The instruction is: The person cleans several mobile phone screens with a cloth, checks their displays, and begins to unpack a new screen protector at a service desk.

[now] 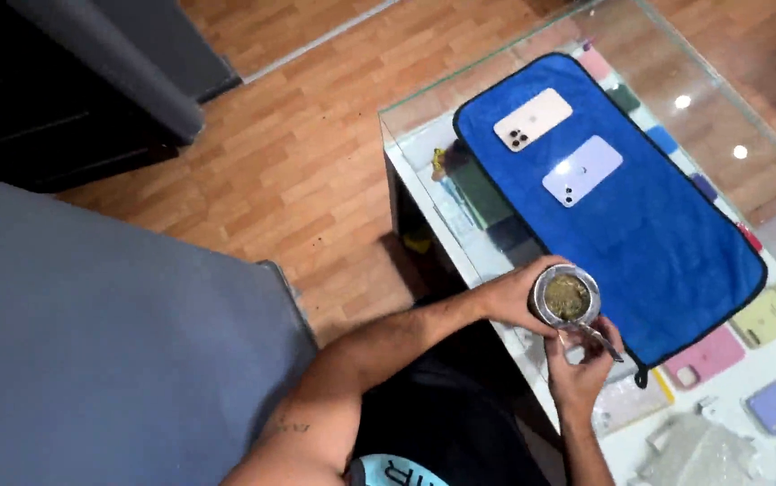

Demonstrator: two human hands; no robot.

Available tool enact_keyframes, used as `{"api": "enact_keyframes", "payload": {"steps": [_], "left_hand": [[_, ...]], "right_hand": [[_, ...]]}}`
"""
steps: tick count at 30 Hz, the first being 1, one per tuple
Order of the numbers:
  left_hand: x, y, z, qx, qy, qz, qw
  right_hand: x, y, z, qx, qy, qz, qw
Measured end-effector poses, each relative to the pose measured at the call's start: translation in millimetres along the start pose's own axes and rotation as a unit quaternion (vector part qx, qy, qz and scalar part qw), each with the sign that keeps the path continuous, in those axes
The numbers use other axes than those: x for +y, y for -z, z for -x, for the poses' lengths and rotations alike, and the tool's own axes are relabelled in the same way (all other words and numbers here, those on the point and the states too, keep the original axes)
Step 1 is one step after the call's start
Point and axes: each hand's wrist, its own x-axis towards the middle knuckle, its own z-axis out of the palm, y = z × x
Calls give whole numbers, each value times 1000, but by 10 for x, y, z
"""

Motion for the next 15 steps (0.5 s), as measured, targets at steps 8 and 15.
{"api": "enact_keyframes", "payload": {"steps": [8,15], "left_hand": [[-134,203,-235,-91,-114,63,987],[-204,399,-508,-257,-86,74,960]], "right_hand": [[212,-145,-108,10,45,-13,999],[270,-215,-61,18,-31,-63,997]]}}
